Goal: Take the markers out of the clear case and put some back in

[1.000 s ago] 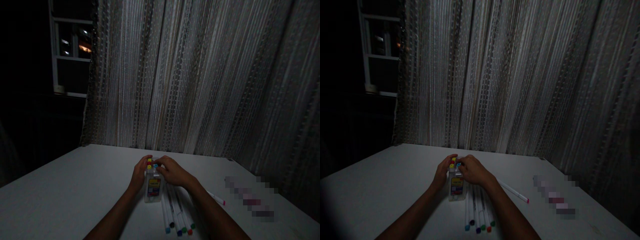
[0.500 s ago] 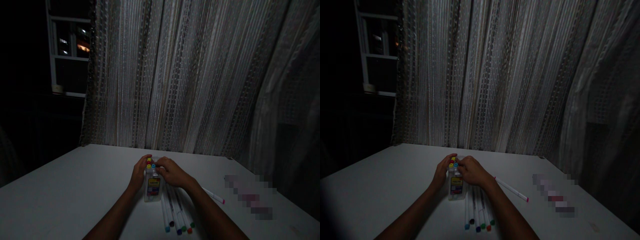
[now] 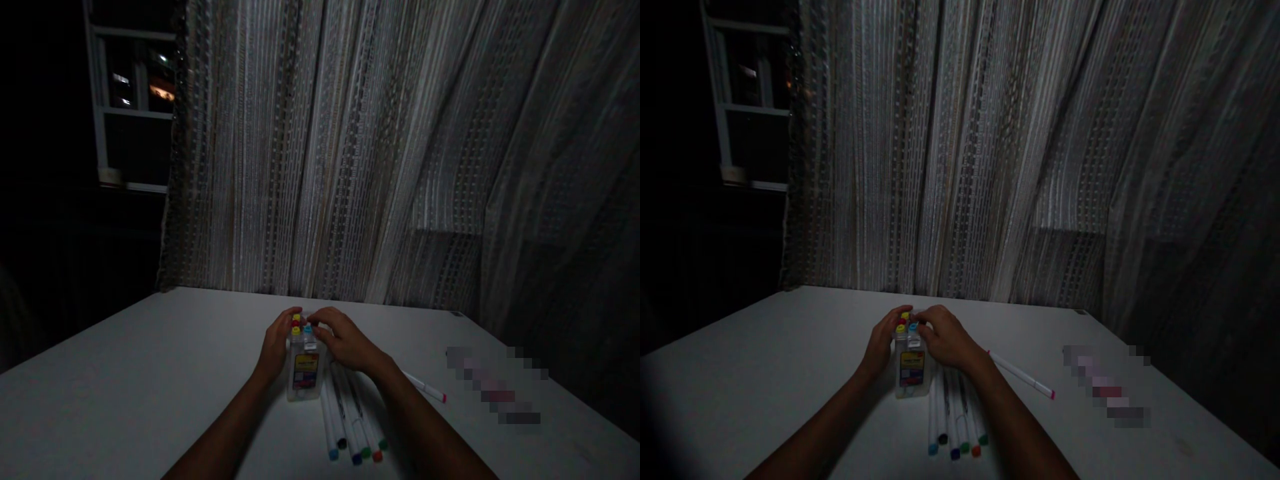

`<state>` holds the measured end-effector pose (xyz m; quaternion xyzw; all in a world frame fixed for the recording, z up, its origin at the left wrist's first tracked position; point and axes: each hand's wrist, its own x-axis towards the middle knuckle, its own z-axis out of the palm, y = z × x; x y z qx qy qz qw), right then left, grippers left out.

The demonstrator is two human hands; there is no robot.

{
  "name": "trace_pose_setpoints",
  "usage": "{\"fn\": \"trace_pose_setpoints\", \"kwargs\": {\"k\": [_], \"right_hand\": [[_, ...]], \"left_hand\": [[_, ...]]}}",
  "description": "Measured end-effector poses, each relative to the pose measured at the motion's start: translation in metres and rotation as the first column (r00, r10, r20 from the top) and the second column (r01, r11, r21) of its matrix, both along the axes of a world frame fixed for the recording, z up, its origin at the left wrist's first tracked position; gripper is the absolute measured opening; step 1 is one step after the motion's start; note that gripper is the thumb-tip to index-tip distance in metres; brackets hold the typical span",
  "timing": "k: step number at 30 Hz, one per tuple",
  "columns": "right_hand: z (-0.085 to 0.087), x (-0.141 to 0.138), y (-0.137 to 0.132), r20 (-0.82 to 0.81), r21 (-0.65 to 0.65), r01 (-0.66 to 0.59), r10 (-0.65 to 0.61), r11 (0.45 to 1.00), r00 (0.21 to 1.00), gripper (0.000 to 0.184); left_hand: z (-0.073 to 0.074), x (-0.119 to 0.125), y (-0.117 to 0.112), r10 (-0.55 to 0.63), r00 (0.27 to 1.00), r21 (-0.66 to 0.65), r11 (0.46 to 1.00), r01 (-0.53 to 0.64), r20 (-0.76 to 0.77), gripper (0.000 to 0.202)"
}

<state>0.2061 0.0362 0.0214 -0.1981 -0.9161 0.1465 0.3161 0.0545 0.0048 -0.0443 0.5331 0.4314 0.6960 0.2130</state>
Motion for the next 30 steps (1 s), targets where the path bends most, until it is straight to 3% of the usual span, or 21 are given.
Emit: {"fn": "trace_pose_setpoints", "kwargs": {"k": [4, 7, 10, 13, 17, 20, 23, 26, 30], "right_hand": [[-0.005, 0.008, 0.010, -0.154, -0.014, 0.081, -0.082, 0.997, 0.985, 0.020], [-0.004, 0.011, 0.011, -0.180, -0.036, 0.101, -0.106, 0.994, 0.978, 0.019], [0.002, 0.007, 0.006, -0.102, 0.022, 0.034, -0.031, 0.999, 0.994, 0.020], [0.012, -0.002, -0.002, 0.079, 0.127, -0.032, 0.022, 0.991, 0.997, 0.021], [0.022, -0.013, -0.007, 0.254, 0.137, -0.018, -0.017, 0.990, 0.967, 0.018], [0.024, -0.016, -0.004, 0.283, 0.120, 0.085, -0.116, 0.989, 0.952, 0.011], [0.023, -0.017, -0.001, 0.295, 0.131, 0.156, -0.189, 0.979, 0.937, 0.023], [0.020, -0.015, 0.001, 0.296, 0.129, 0.135, -0.168, 0.982, 0.940, 0.029], [0.016, -0.012, 0.002, 0.304, 0.116, 0.098, -0.129, 0.988, 0.944, 0.022]], "left_hand": [[-0.001, 0.000, -0.001, 0.004, 1.000, 0.001, 1.000, -0.004, -0.014, 0.046], [-0.002, -0.001, 0.000, 0.000, 1.000, 0.000, 1.000, 0.000, -0.017, 0.045], [-0.003, -0.001, 0.001, -0.006, 1.000, -0.001, 1.000, 0.006, -0.016, 0.044], [-0.002, -0.001, 0.002, 0.018, 1.000, 0.010, 1.000, -0.017, -0.019, 0.043], [-0.001, 0.000, 0.001, 0.021, 1.000, 0.003, 1.000, -0.020, -0.014, 0.045], [-0.003, -0.002, 0.001, 0.010, 1.000, 0.007, 1.000, -0.010, -0.014, 0.045], [-0.003, -0.003, 0.003, 0.001, 1.000, 0.013, 1.000, -0.001, -0.010, 0.045], [-0.003, -0.003, 0.004, -0.002, 1.000, 0.014, 1.000, 0.002, -0.002, 0.044], [-0.003, -0.002, 0.004, -0.020, 1.000, 0.012, 1.000, 0.020, 0.007, 0.044]]}}
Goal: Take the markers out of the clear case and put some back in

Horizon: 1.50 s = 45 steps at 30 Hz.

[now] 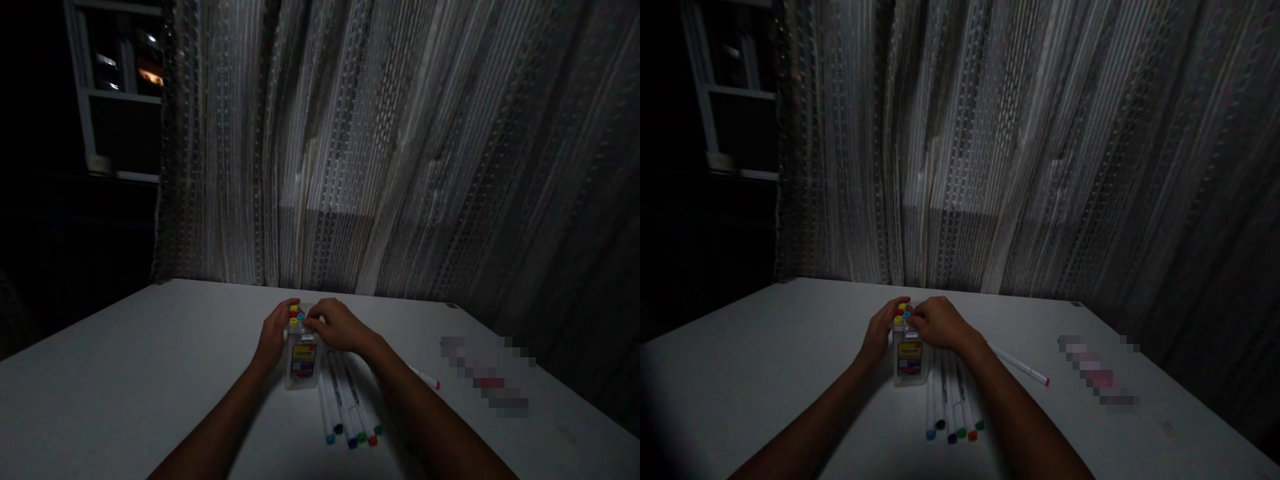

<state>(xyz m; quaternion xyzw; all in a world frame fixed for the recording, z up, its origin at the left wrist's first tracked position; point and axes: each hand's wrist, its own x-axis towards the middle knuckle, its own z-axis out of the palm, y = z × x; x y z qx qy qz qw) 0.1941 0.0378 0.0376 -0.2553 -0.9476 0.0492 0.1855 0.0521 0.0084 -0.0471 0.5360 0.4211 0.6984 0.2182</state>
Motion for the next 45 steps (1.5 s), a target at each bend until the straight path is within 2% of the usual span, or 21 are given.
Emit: {"fn": "trace_pose_setpoints", "kwargs": {"k": [8, 14, 19, 25, 30, 39, 45], "right_hand": [[-0.0023, -0.0002, 0.0026, -0.103, -0.087, 0.013, -0.022, 0.996, 0.994, 0.018], [-0.0030, -0.0012, 0.0028, -0.131, -0.159, -0.088, 0.068, 0.983, 0.989, 0.021], [-0.0055, -0.0018, 0.0055, -0.149, -0.209, -0.074, 0.043, 0.975, 0.988, 0.013], [-0.0061, -0.0032, 0.0055, -0.150, -0.221, -0.049, 0.016, 0.974, 0.989, 0.012], [-0.0029, -0.0012, 0.0035, -0.158, -0.247, -0.075, 0.037, 0.966, 0.987, 0.011], [-0.0050, 0.0010, 0.0051, -0.191, -0.287, -0.130, 0.077, 0.949, 0.979, 0.022], [-0.0025, -0.0014, -0.0005, -0.160, -0.250, -0.124, 0.086, 0.960, 0.983, 0.024]], "left_hand": [[-0.0003, 0.0000, -0.0015, -0.005, 1.000, -0.006, 1.000, 0.005, -0.007, 0.042], [0.0021, 0.0010, -0.0032, -0.003, 1.000, 0.002, 1.000, 0.003, -0.013, 0.043], [0.0014, 0.0001, -0.0020, -0.018, 1.000, -0.016, 1.000, 0.018, -0.001, 0.045], [0.0013, -0.0001, -0.0003, -0.003, 1.000, -0.008, 1.000, 0.003, 0.011, 0.043], [0.0018, 0.0004, -0.0011, -0.014, 1.000, 0.001, 1.000, 0.014, -0.008, 0.043], [0.0008, -0.0003, -0.0012, -0.011, 1.000, -0.005, 1.000, 0.011, -0.012, 0.044], [0.0008, -0.0013, -0.0015, -0.028, 1.000, -0.006, 1.000, 0.028, 0.007, 0.044]]}}
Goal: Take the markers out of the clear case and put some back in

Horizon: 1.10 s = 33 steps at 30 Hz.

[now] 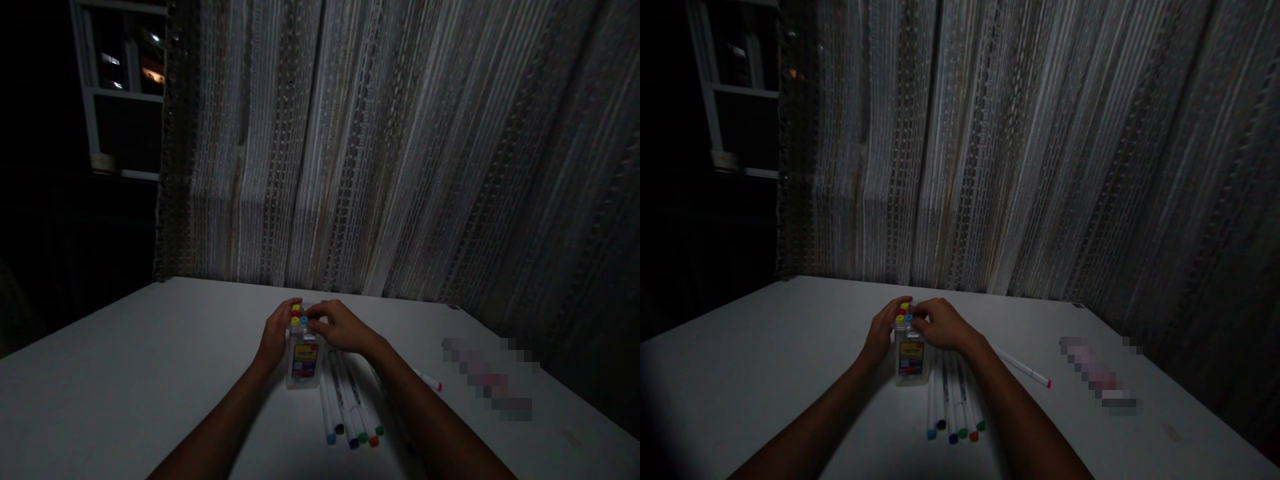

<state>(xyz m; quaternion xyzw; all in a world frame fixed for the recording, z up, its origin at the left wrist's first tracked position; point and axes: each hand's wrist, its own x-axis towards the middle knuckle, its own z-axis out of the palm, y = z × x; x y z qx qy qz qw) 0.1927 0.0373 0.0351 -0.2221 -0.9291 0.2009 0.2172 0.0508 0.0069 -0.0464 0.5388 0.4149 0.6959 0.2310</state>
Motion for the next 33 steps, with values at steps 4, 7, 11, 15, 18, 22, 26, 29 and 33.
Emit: {"fn": "trace_pose_setpoints", "kwargs": {"k": [4, 7, 11, 15, 18, 22, 26, 29, 33], "right_hand": [[0.001, -0.002, -0.004, 0.051, 0.014, -0.009, 0.008, 1.000, 0.999, 0.021], [0.000, -0.002, -0.004, 0.085, -0.006, 0.007, -0.006, 1.000, 0.996, 0.018], [-0.003, -0.002, -0.001, 0.082, -0.081, -0.015, 0.022, 0.997, 0.996, 0.019], [-0.004, 0.000, 0.000, 0.075, -0.090, -0.013, 0.020, 0.996, 0.997, 0.021], [-0.004, 0.001, 0.000, 0.069, -0.083, -0.026, 0.031, 0.996, 0.997, 0.022], [-0.004, 0.001, -0.001, 0.060, -0.074, -0.028, 0.032, 0.997, 0.998, 0.022], [-0.002, 0.003, -0.004, 0.019, -0.056, -0.038, 0.039, 0.998, 0.999, 0.024], [0.001, 0.008, -0.002, -0.123, 0.015, -0.003, 0.005, 1.000, 0.992, 0.026], [-0.005, 0.020, 0.015, -0.343, 0.091, 0.161, -0.121, 0.983, 0.932, 0.023]], "left_hand": [[0.000, -0.001, -0.001, 0.009, 1.000, 0.000, 1.000, -0.009, -0.004, 0.044], [0.000, 0.000, -0.001, -0.003, 1.000, 0.006, 1.000, 0.003, 0.004, 0.043], [-0.001, 0.001, 0.000, -0.022, 1.000, 0.022, 1.000, 0.022, 0.017, 0.043], [0.000, 0.001, 0.000, -0.015, 1.000, 0.017, 1.000, 0.015, 0.015, 0.042], [0.001, 0.001, -0.001, -0.013, 1.000, 0.001, 1.000, 0.013, 0.019, 0.043], [0.002, 0.002, -0.002, -0.020, 1.000, -0.003, 1.000, 0.020, 0.015, 0.043], [0.002, 0.001, -0.001, -0.006, 1.000, 0.002, 1.000, 0.006, 0.007, 0.042], [0.001, 0.001, -0.001, 0.005, 1.000, 0.003, 1.000, -0.005, -0.006, 0.043], [0.001, 0.000, 0.000, 0.010, 1.000, -0.016, 1.000, -0.010, -0.004, 0.044]]}}
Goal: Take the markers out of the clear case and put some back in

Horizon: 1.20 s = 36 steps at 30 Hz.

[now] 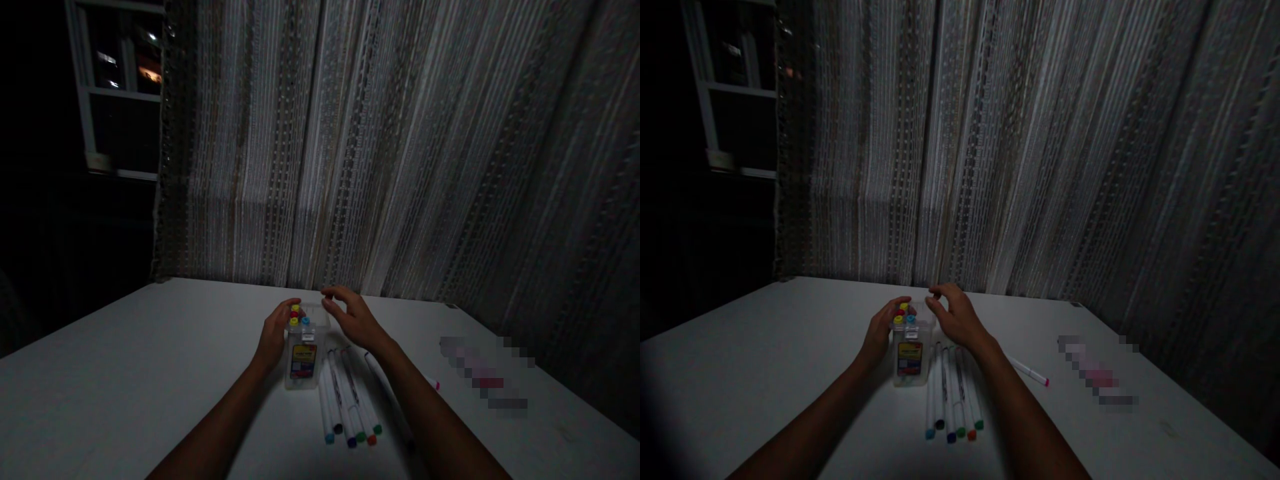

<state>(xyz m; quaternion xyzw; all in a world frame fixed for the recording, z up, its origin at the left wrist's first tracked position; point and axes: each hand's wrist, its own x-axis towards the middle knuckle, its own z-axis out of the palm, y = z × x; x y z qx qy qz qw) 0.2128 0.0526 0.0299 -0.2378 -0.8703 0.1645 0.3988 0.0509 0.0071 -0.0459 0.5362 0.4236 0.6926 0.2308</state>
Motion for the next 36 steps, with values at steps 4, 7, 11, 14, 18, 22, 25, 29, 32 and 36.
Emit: {"fn": "trace_pose_setpoints", "kwargs": {"k": [4, 7, 11, 14, 18, 22, 25, 29, 32, 36], "right_hand": [[-0.036, 0.018, 0.029, -0.063, 0.015, 0.225, -0.223, 0.974, 0.973, 0.020], [-0.072, 0.037, 0.046, -0.009, 0.015, 0.430, -0.430, 0.903, 0.903, 0.020], [-0.093, 0.066, 0.055, 0.170, -0.047, 0.588, -0.574, 0.807, 0.801, 0.022], [-0.088, 0.080, 0.056, 0.289, -0.078, 0.696, -0.651, 0.714, 0.701, 0.023], [-0.081, 0.086, 0.054, 0.457, -0.075, 0.752, -0.647, 0.655, 0.610, 0.019], [-0.081, 0.089, 0.051, 0.569, -0.069, 0.757, -0.598, 0.650, 0.565, 0.022], [-0.078, 0.092, 0.049, 0.587, -0.049, 0.772, -0.607, 0.633, 0.536, 0.025], [-0.076, 0.095, 0.048, 0.642, -0.024, 0.787, -0.594, 0.617, 0.485, 0.026], [-0.081, 0.093, 0.048, 0.692, -0.017, 0.770, -0.549, 0.638, 0.470, 0.029], [-0.092, 0.086, 0.050, 0.690, -0.050, 0.726, -0.502, 0.686, 0.522, 0.026]], "left_hand": [[0.001, 0.000, -0.001, 0.019, 1.000, -0.007, 1.000, -0.020, -0.015, 0.045], [0.003, 0.002, -0.004, 0.052, 0.998, -0.028, 0.998, -0.053, -0.031, 0.046], [0.004, 0.003, -0.006, 0.046, 0.998, -0.026, 0.999, -0.047, -0.041, 0.049], [0.001, 0.002, -0.004, 0.046, 0.998, -0.023, 0.999, -0.047, -0.040, 0.051], [-0.004, -0.001, -0.001, 0.039, 0.999, -0.029, 0.999, -0.040, -0.036, 0.055], [-0.007, -0.003, 0.000, 0.051, 0.998, -0.033, 0.998, -0.053, -0.045, 0.055], [-0.006, -0.002, -0.001, 0.043, 0.998, -0.037, 0.998, -0.044, -0.035, 0.054], [-0.002, 0.001, -0.002, 0.037, 0.999, -0.044, 0.998, -0.038, -0.028, 0.056], [-0.001, 0.001, -0.002, 0.029, 1.000, -0.064, 0.998, -0.029, -0.005, 0.058], [-0.003, 0.000, -0.002, 0.004, 1.000, -0.062, 0.998, -0.003, 0.016, 0.057]]}}
